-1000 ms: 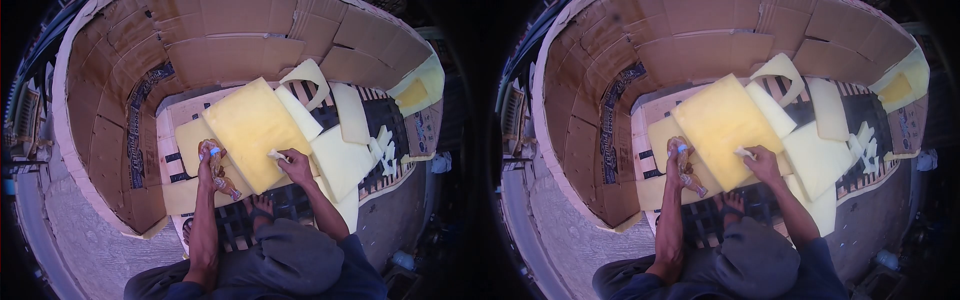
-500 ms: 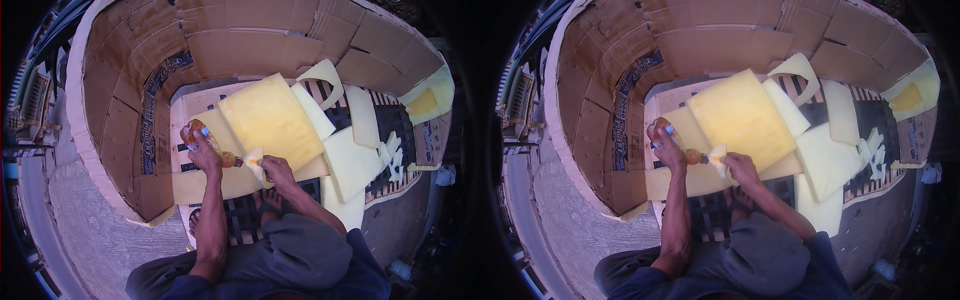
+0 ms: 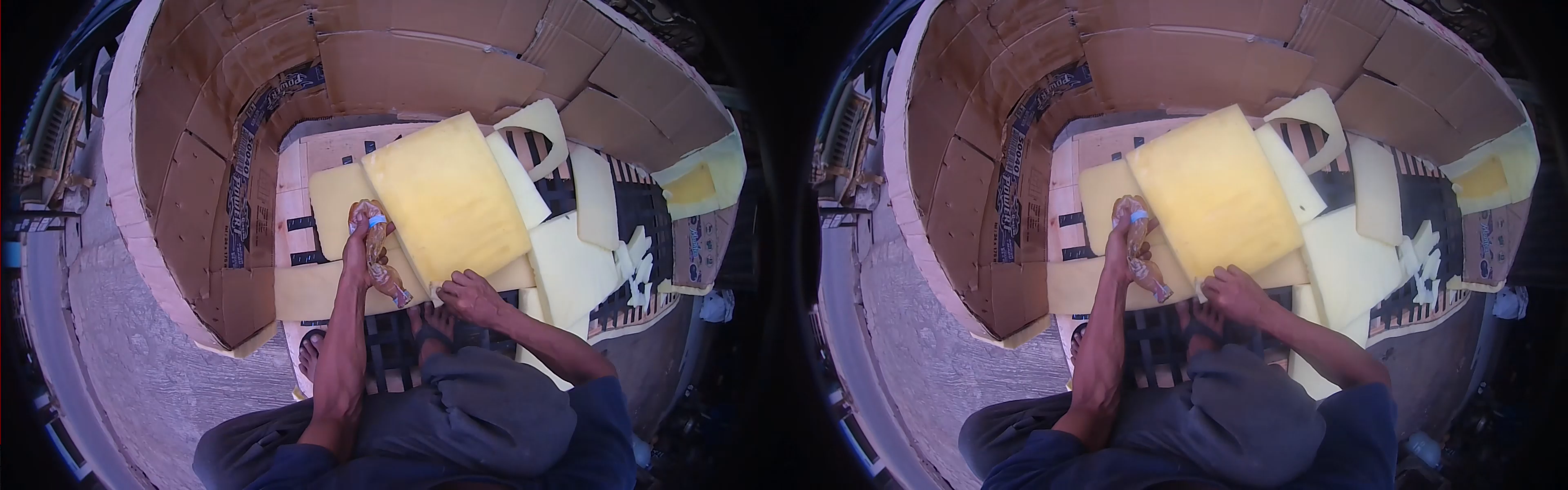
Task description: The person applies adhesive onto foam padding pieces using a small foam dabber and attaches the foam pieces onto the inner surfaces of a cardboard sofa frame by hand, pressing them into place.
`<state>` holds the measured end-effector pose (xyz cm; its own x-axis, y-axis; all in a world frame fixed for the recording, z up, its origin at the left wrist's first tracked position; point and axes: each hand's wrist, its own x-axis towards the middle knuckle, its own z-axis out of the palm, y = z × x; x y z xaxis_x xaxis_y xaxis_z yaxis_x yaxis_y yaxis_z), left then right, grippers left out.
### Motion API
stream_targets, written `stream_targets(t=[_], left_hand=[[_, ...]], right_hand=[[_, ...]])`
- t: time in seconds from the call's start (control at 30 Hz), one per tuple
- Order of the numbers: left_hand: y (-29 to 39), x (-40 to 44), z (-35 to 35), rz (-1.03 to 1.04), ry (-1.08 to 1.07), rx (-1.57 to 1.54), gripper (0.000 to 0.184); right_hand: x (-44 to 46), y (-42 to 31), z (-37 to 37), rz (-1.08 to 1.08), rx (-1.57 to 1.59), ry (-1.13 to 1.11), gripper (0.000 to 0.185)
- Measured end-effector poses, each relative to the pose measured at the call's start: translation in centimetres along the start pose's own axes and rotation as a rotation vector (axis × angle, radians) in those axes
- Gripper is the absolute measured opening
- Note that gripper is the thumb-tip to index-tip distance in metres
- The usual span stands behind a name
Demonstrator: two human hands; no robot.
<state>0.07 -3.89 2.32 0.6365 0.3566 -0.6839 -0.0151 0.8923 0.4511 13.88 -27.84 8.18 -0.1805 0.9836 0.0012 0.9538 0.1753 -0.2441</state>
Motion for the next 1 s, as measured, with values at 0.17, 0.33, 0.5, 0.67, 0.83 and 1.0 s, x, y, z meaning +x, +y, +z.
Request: stream_targets(t=[0.17,0.33,0.5,0.67,0.83,1.0], left_hand=[[0.5,0.1,0.8,0.040,-0.014,0.057,0.059],[0.2,1.0,0.1,0.043,-0.094,-0.001,0.063],[1.0,1.0,0.0,0.061,0.002,0.092,0.065],[2.0,-0.8,1.0,0.098,0.025,0.039,0.050],[4.1,-1.7,1.6,0.383,0.213,-0.130,0.055],[5.7,-3.3,4.1,0.473,0.409,-0.042,0.056]], right_hand=[[-0.7,-1.2,-3.0,0.167,0.186,0.053,0.026],[5.4,0.4,-1.0,0.290,-0.010,0.357,0.042],[2.8,0.0,-0.6,0.045,-0.059,0.093,0.037],[0.9,0.5,-6.5,0.165,0.180,-0.305,0.025],[3.4,-1.0,-3.1,0.877,0.921,0.412,0.036],[7.0,-2.6,-1.1,1.204,1.683,0.322,0.032]])
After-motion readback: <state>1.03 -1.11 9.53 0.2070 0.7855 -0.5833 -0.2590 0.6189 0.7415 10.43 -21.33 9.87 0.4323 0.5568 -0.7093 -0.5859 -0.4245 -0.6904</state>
